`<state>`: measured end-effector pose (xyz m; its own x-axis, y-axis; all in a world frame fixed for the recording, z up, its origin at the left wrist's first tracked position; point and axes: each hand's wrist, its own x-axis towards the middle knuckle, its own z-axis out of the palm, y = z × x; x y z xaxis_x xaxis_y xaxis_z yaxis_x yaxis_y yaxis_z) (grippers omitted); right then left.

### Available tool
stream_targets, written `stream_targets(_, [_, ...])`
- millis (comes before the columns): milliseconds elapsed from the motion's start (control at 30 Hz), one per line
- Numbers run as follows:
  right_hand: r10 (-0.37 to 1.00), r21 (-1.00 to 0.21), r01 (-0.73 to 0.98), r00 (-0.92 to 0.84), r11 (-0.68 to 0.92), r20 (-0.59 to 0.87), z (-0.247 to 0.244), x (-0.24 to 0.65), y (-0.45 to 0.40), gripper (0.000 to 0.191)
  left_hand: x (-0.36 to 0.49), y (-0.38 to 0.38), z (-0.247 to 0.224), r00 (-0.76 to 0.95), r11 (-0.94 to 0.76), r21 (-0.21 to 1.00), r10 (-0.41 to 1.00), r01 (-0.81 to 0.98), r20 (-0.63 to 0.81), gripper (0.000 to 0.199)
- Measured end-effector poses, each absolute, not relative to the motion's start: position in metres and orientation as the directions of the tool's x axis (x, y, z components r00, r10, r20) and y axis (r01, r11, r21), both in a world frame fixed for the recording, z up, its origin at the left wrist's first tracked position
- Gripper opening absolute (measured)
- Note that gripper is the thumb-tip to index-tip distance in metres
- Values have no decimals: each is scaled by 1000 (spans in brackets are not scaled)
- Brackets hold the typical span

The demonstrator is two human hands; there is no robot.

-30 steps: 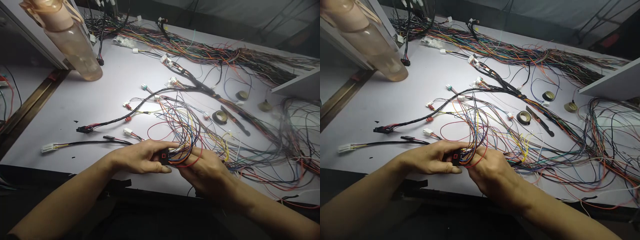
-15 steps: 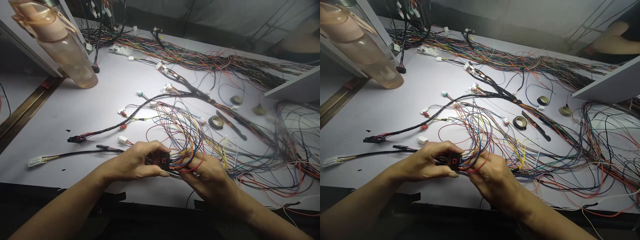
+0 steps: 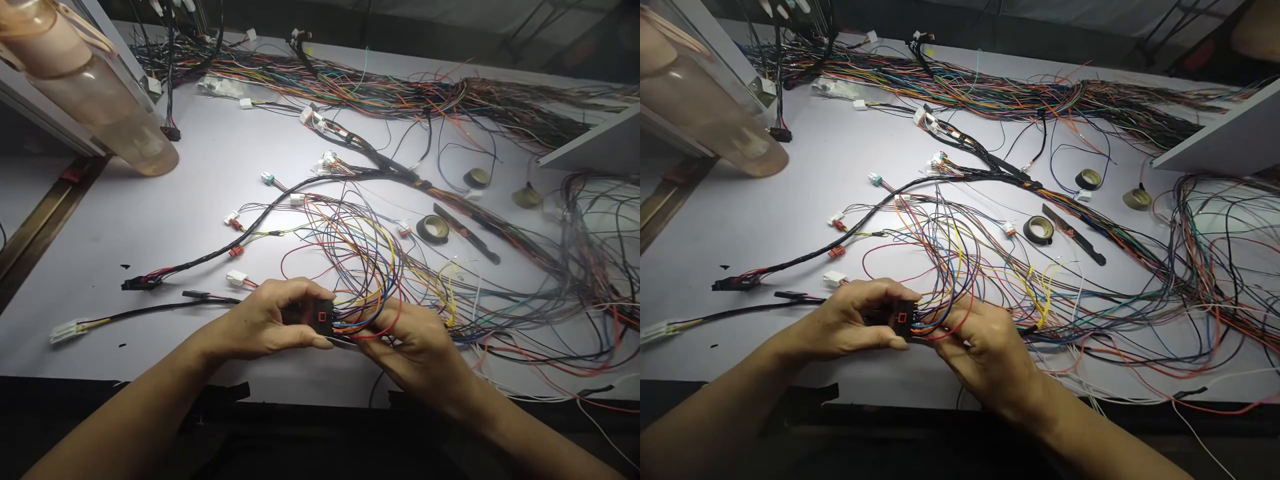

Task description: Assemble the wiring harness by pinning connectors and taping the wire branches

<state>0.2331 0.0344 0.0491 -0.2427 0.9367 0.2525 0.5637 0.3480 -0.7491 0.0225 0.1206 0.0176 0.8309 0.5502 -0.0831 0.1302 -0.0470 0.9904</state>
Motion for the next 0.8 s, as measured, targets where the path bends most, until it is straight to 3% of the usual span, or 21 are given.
stream_targets(300, [901, -629, 648, -258, 429, 349, 38, 228, 33, 14, 22, 121, 14, 819, 47, 992, 560, 119, -125, 48])
stream_targets(567, [948, -800, 509, -172, 318, 268, 41, 233, 35, 13, 23, 122, 14, 800, 91, 990, 582, 109, -142, 48])
stream_targets(800, [928, -730, 572, -220, 373, 301, 35, 231, 35, 14, 24, 121, 14, 791, 105, 991, 597, 85, -131, 45])
